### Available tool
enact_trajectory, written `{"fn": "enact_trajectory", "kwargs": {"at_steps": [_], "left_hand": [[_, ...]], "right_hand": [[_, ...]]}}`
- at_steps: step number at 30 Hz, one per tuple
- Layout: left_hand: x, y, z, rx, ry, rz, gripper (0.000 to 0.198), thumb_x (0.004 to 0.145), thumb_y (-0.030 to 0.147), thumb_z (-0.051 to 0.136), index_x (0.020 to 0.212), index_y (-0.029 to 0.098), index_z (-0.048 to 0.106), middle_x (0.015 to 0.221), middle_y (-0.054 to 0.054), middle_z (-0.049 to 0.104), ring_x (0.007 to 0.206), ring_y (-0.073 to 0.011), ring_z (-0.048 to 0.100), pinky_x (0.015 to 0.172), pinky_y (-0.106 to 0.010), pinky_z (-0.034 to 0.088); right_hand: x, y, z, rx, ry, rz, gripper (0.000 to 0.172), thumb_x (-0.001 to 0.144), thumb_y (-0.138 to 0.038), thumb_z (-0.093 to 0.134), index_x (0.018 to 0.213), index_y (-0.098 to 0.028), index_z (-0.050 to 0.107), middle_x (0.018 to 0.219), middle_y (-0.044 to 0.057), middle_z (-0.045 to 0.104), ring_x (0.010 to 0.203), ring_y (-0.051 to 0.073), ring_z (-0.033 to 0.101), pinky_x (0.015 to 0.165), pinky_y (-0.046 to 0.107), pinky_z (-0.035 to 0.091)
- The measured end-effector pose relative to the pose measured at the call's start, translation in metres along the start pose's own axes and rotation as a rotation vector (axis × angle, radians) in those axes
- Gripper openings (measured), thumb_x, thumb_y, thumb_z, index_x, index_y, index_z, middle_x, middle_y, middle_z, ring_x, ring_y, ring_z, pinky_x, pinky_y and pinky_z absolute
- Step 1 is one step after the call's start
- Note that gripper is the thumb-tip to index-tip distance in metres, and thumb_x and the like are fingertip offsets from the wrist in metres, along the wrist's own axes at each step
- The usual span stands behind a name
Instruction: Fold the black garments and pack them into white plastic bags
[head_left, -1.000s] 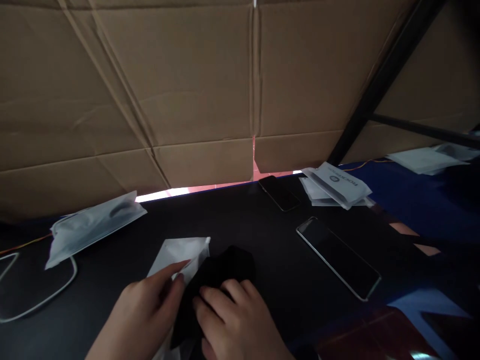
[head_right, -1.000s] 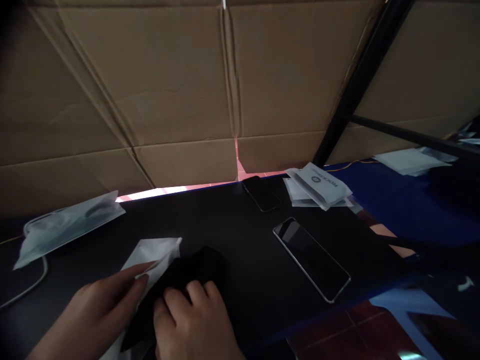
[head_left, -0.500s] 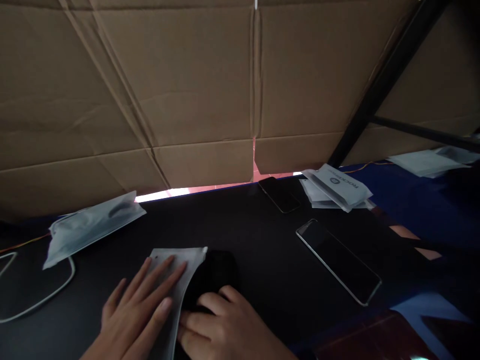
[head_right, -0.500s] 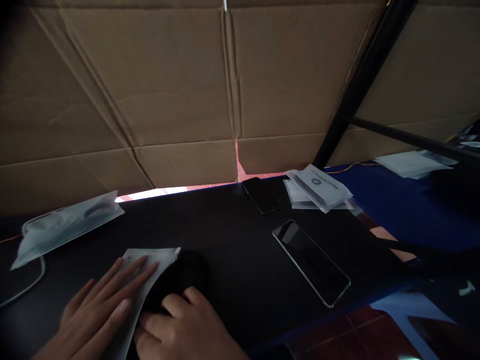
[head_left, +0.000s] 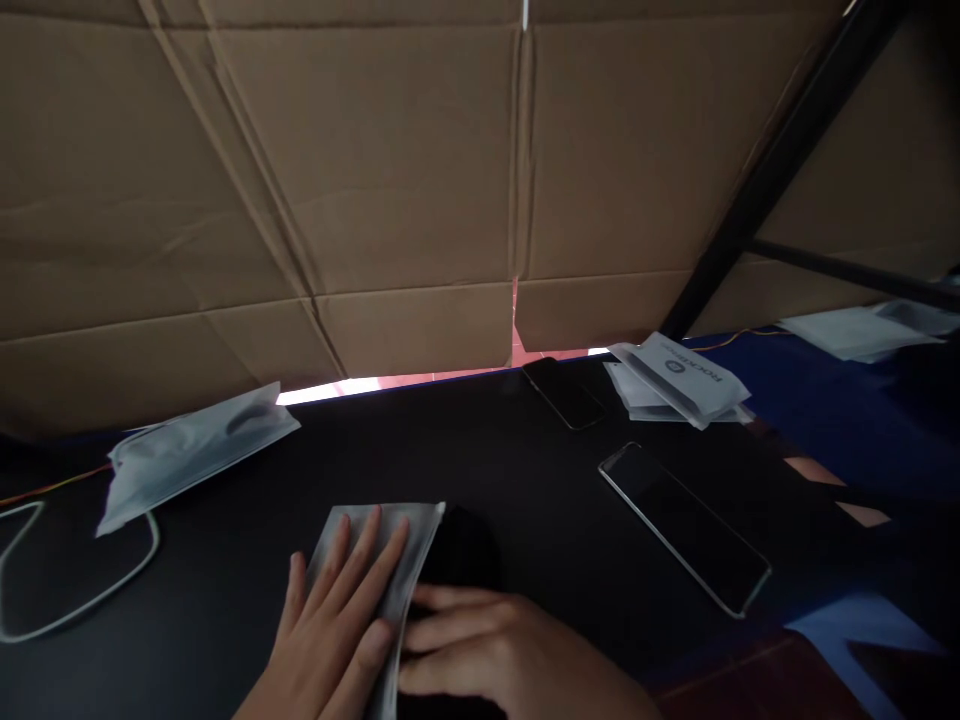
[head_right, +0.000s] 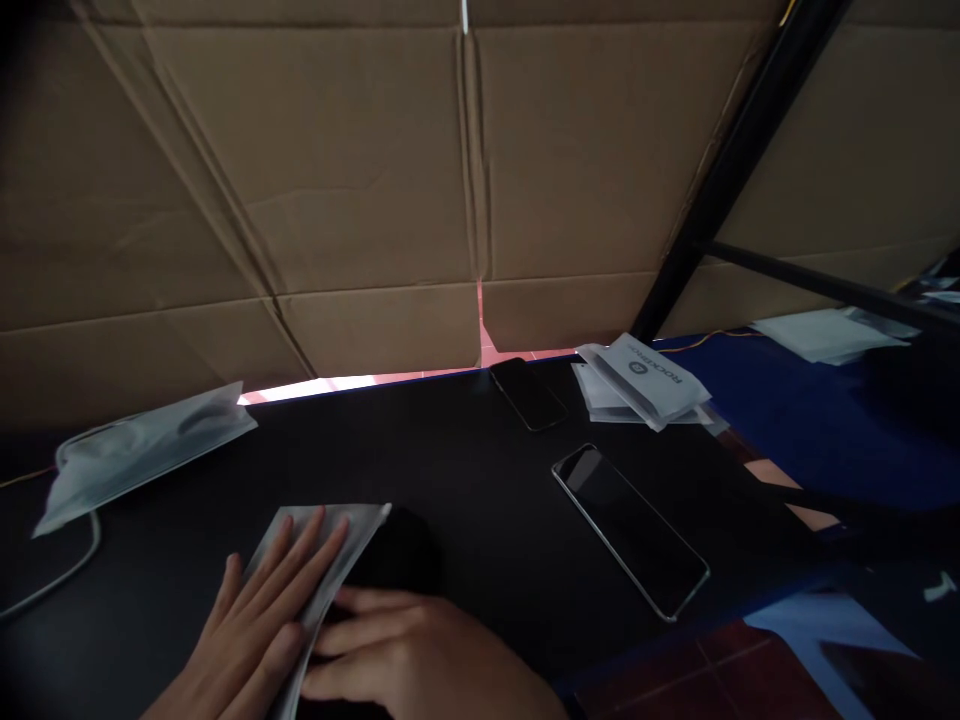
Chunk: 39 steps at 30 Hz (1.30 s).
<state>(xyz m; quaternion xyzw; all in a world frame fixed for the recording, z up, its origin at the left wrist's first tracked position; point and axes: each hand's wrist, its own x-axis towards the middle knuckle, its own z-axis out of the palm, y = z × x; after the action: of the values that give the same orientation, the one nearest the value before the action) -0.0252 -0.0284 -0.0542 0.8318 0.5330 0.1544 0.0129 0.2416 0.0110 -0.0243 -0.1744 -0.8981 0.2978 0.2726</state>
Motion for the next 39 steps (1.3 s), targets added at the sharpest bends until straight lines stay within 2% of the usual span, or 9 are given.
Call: {"fn": "enact_trajectory", "kwargs": {"at_steps": [5, 8, 11, 18, 21, 24, 29, 35, 39], "left_hand": [[0.007, 0.009, 0.006, 0.038, 0.040, 0.015, 0.070, 0.112, 0.032, 0.037, 0.175, 0.038, 0.007, 0.176, -0.004, 0.039, 0.163, -0.0358, 0.032, 0.122, -0.075, 0.032], [0.011, 0.018, 0.003, -0.015, 0.007, 0.013, 0.071, 0.112, 0.036, 0.036, 0.175, 0.039, 0.004, 0.177, -0.004, 0.036, 0.162, -0.0370, 0.034, 0.121, -0.076, 0.033], [0.012, 0.020, -0.001, -0.086, -0.061, 0.014, 0.068, 0.113, 0.040, 0.033, 0.175, 0.041, 0.005, 0.180, -0.003, 0.030, 0.162, -0.0374, 0.035, 0.120, -0.074, 0.037], [0.021, 0.017, 0.000, -0.121, -0.047, 0.040, 0.076, 0.107, 0.072, 0.009, 0.176, 0.038, 0.012, 0.182, -0.009, 0.025, 0.166, -0.0471, 0.018, 0.121, -0.086, 0.024], [0.018, 0.014, -0.003, -0.124, -0.036, -0.019, 0.064, 0.113, 0.059, 0.013, 0.174, 0.044, 0.012, 0.179, -0.004, 0.032, 0.164, -0.0433, 0.030, 0.119, -0.083, 0.034], [0.012, 0.006, -0.006, -0.061, 0.018, -0.031, 0.064, 0.114, 0.041, 0.030, 0.174, 0.047, 0.010, 0.174, -0.002, 0.042, 0.157, -0.0396, 0.045, 0.111, -0.077, 0.048], [0.012, 0.011, -0.003, -0.028, 0.053, -0.037, 0.067, 0.113, 0.037, 0.034, 0.174, 0.045, 0.010, 0.173, -0.002, 0.046, 0.160, -0.0356, 0.042, 0.113, -0.074, 0.050], [0.027, 0.046, 0.011, 0.012, 0.133, -0.147, 0.066, 0.107, 0.049, 0.047, 0.171, 0.046, 0.030, 0.177, 0.002, 0.043, 0.169, -0.0377, 0.025, 0.127, -0.072, 0.038], [0.030, 0.055, 0.015, 0.054, 0.147, -0.186, 0.068, 0.105, 0.055, 0.049, 0.170, 0.044, 0.034, 0.177, 0.000, 0.043, 0.169, -0.0404, 0.022, 0.126, -0.075, 0.037]], "right_hand": [[-0.012, 0.005, 0.013, -0.213, -0.020, 0.221, 0.049, 0.108, -0.047, 0.070, 0.148, -0.020, 0.068, 0.158, 0.003, 0.066, 0.163, 0.035, 0.036, 0.137, 0.057, 0.022], [-0.005, 0.008, 0.030, -0.157, -0.107, 0.095, 0.030, 0.115, -0.036, 0.058, 0.133, -0.020, 0.077, 0.145, 0.000, 0.076, 0.162, 0.027, 0.039, 0.139, 0.049, 0.019], [0.007, 0.003, 0.038, -0.043, -0.086, -0.008, 0.035, 0.119, -0.029, 0.049, 0.125, -0.014, 0.079, 0.139, 0.005, 0.078, 0.155, 0.019, 0.051, 0.137, 0.032, 0.024], [0.040, -0.014, 0.045, 0.207, 0.179, 0.388, 0.045, 0.115, -0.033, 0.056, 0.159, -0.024, 0.057, 0.156, 0.003, 0.067, 0.142, 0.021, 0.065, 0.123, 0.030, 0.047], [0.035, -0.010, 0.041, 0.166, 0.180, 0.241, 0.040, 0.116, -0.030, 0.053, 0.154, -0.021, 0.062, 0.155, 0.004, 0.068, 0.146, 0.020, 0.061, 0.127, 0.030, 0.042], [0.008, -0.003, 0.031, 0.031, 0.168, 0.027, 0.025, 0.112, -0.029, 0.062, 0.128, -0.023, 0.079, 0.128, 0.002, 0.082, 0.138, 0.020, 0.066, 0.126, 0.034, 0.045], [-0.033, 0.004, 0.033, -0.222, 0.477, 0.565, 0.041, 0.097, -0.028, 0.074, 0.137, -0.018, 0.075, 0.121, 0.013, 0.081, 0.108, 0.032, 0.077, 0.093, 0.047, 0.065], [-0.002, -0.007, 0.046, 0.317, 0.440, 0.572, 0.037, 0.079, -0.004, 0.072, 0.107, -0.025, 0.083, 0.104, 0.004, 0.083, 0.092, 0.024, 0.081, 0.083, 0.029, 0.062], [0.012, -0.014, 0.038, 0.419, 0.482, 0.698, 0.037, 0.088, -0.005, 0.065, 0.115, -0.026, 0.080, 0.114, 0.005, 0.083, 0.105, 0.024, 0.080, 0.089, 0.028, 0.060]]}}
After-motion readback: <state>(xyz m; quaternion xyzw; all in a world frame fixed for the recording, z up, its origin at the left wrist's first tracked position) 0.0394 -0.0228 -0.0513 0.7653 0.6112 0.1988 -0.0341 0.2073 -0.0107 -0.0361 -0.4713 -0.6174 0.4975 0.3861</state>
